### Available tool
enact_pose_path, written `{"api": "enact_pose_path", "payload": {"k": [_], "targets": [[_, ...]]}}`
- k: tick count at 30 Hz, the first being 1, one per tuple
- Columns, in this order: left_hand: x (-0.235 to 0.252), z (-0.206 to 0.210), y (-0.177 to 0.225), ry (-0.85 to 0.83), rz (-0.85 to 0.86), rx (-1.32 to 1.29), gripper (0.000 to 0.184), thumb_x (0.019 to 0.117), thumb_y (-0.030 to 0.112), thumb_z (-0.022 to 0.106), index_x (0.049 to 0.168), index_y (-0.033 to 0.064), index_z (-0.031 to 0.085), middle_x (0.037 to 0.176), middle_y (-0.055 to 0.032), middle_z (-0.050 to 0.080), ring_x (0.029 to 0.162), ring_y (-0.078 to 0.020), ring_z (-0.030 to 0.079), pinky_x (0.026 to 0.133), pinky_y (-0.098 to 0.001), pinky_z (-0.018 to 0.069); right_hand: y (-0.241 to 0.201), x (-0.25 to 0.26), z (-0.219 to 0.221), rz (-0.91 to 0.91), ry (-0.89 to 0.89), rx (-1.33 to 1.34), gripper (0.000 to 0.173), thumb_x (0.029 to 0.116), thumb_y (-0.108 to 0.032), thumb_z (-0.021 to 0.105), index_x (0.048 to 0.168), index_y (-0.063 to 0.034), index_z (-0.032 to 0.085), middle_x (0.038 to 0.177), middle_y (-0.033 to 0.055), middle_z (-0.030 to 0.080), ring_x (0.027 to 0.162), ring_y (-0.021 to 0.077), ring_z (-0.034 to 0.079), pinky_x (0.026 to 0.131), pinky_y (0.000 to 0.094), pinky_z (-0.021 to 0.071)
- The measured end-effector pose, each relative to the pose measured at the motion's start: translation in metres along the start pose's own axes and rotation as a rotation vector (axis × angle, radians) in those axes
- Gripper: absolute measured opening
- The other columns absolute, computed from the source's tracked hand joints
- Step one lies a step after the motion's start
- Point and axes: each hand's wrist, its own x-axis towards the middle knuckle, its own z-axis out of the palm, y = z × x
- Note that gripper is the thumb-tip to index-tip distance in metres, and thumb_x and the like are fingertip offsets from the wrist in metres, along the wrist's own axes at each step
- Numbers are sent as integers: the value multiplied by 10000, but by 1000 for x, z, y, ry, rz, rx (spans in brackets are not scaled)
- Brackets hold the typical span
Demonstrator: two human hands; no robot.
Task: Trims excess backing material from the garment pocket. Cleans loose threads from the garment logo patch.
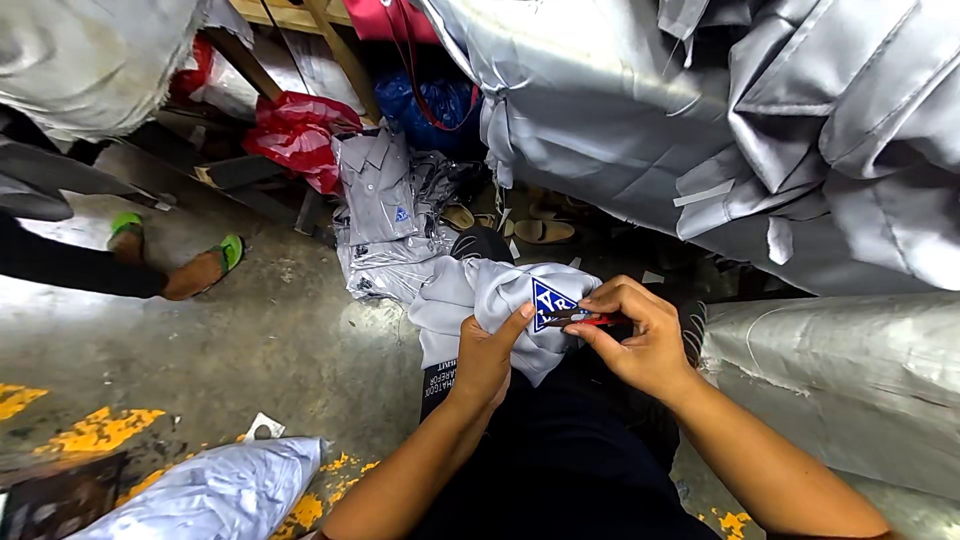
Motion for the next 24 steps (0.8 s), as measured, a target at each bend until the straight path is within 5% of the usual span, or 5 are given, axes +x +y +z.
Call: {"api": "enact_pose_path", "payload": {"k": [2,7,16,21,24], "targets": [[1,0,1,0,-25,-7,170,940,-75,623,1079,12,668,943,-59,745,877,-135,729,856,-337,611,-3,-1,0,-43,17,-81,204,903,-211,770,917,-23,692,903,60,667,847,69,638,737,194,536],[-1,0,-5,-5,67,8,174,914,-79,644,1041,32,689,916,-36,751,854,-113,728,828,-316,616,-17,-4,2,314,-12,78,248,856,-237,809,966,-74,657,886,-26,654,724,-26,602,632,135,519],[0,1,8,-42,-278,-133,173,999,-46,547,1161,-8,593,991,-119,723,906,-187,726,874,-372,605,13,-6,7,-243,96,-18,175,921,-179,768,921,-41,661,898,64,644,875,86,637,780,195,537],[-1,0,-5,-27,88,28,172,899,-88,648,1025,24,683,895,-33,751,840,-108,729,820,-311,619,-15,-9,4,232,12,101,244,877,-236,796,957,-46,665,908,-5,657,758,-16,609,663,141,528],[-2,1,-1,-52,-23,-44,169,937,-85,598,1068,7,652,922,-60,739,855,-129,725,839,-327,613,-14,-12,9,190,81,153,225,872,-196,806,954,-43,662,914,-3,656,770,-14,613,661,136,530]]}}
